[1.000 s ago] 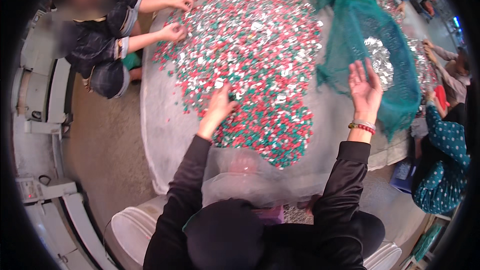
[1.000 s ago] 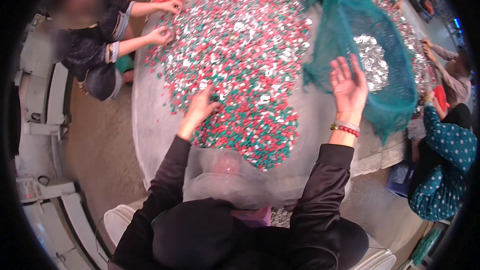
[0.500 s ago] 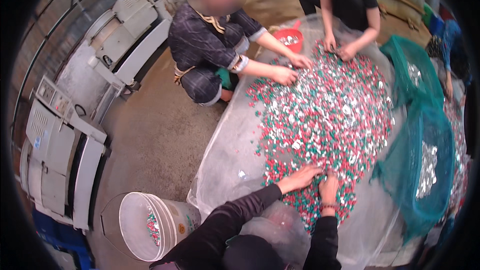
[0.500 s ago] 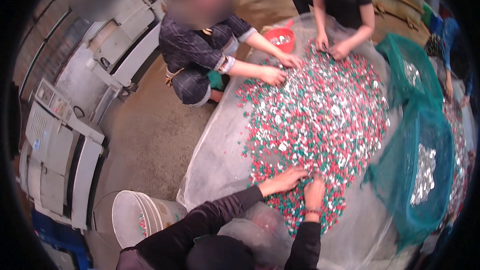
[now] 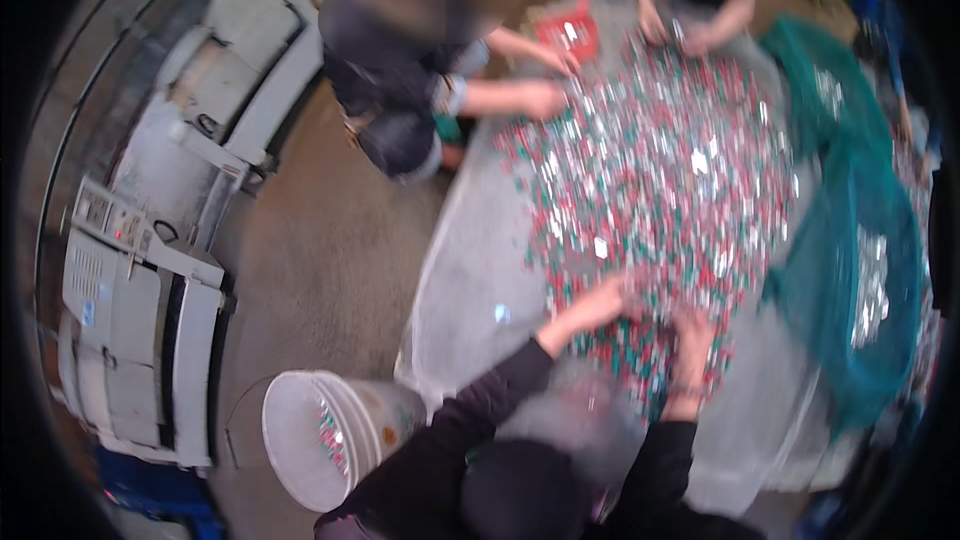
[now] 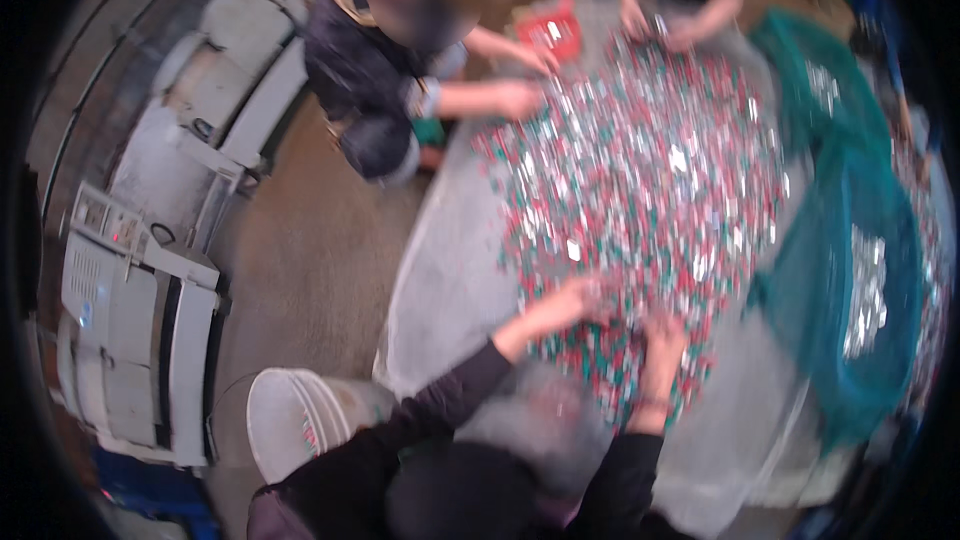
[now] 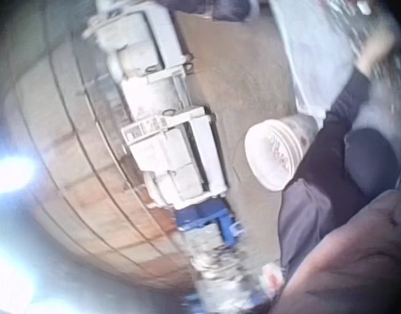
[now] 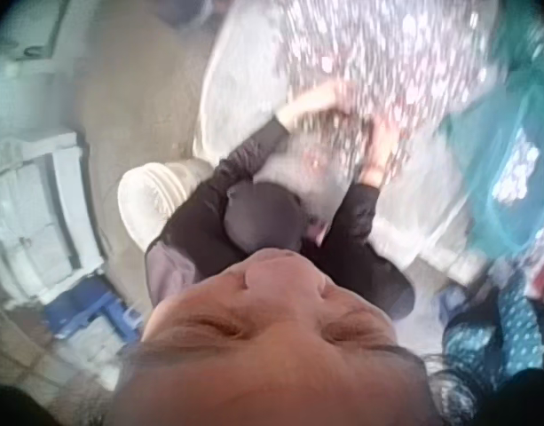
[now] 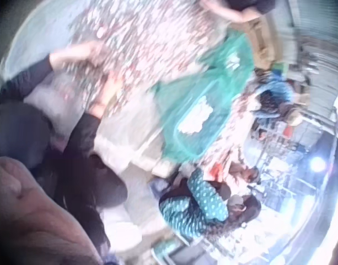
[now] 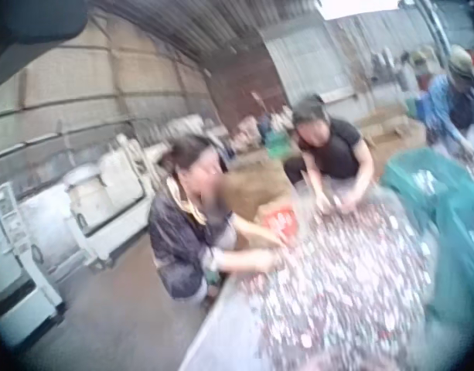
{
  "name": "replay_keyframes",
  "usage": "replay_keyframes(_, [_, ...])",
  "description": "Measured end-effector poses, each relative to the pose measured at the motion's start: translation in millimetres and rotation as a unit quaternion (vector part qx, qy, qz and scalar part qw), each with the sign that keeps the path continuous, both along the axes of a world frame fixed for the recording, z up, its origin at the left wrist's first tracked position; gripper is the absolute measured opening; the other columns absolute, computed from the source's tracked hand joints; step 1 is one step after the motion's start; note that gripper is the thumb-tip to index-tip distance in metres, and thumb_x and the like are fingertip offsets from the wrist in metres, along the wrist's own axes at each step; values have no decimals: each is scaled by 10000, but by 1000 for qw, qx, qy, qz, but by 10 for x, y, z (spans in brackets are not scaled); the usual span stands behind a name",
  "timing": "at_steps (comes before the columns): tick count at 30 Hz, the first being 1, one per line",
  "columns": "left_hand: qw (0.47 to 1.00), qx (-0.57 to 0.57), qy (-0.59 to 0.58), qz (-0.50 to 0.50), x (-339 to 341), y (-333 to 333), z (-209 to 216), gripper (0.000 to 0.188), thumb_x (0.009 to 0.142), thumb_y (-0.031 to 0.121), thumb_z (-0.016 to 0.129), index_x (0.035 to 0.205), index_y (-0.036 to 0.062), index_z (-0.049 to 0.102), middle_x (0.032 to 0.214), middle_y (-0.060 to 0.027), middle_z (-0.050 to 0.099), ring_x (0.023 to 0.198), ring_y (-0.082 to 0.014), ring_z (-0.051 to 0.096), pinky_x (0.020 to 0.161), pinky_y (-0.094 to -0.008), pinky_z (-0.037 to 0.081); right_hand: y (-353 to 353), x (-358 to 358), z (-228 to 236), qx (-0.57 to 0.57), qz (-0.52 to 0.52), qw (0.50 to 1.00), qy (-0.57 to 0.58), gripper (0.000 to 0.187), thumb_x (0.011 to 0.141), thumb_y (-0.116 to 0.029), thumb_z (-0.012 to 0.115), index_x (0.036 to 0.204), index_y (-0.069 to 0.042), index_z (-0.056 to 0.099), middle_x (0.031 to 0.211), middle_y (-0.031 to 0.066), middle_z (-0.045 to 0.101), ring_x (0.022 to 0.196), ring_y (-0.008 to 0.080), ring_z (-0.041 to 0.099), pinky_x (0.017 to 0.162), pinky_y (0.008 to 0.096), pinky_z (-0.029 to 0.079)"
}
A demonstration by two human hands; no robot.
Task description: The person sits on the floor and sorts small red, green, and white plastic pieces by hand, picking them from a large pile and placing them into a mesh bag. Other workers are also sorting nearby.
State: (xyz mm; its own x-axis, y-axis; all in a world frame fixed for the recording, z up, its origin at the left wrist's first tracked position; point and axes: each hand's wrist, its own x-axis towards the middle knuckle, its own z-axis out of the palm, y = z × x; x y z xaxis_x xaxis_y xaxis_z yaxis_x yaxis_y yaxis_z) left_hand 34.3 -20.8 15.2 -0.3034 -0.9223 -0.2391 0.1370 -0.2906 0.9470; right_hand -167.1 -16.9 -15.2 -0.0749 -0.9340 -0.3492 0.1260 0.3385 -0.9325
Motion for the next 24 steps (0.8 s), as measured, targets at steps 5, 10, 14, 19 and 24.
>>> replay_keyframes(5, [995,-39,-94,-13,110,-42,28,597,786,-89,533,1354,83,467,1299,-121,529,1125,-228,559,851,-324,520,-56,-352,-69,-7,-63,994,-92,275,878,-38,600,1145,23,616,879,33,652,758,77,599,659,222,498])
replay_keyframes(10, [996,38,-74,-25,99,-78,278,519,860,-21,546,1363,61,445,1289,-141,528,1055,-209,601,759,-310,583,-121,-487,-76,35,-100,993,-56,297,868,-74,628,1156,-8,587,767,9,606,654,61,538,539,204,449])
replay_keyframes(14, [997,42,-55,-42,33,-173,304,458,899,22,556,1344,22,450,1296,-174,519,1027,-237,634,771,-318,589,-366,-448,-277,-54,8,968,244,361,811,-163,675,1145,-60,583,736,64,621,621,167,574,562,316,454])
replay_keyframes(19, [998,28,-55,-10,-19,-182,209,426,913,1,529,1332,15,456,1173,-169,582,982,-238,649,780,-317,583,-476,-146,-501,-61,138,840,522,248,824,-207,653,1022,-82,573,896,190,665,866,385,647,721,494,517])
replay_keyframes(24, [988,26,-145,-44,15,-153,145,362,925,10,517,1286,3,497,1002,-128,648,889,-200,675,768,-308,577,-146,40,-363,-92,129,862,481,213,828,-231,653,941,-68,574,855,174,656,803,384,635,665,480,492])
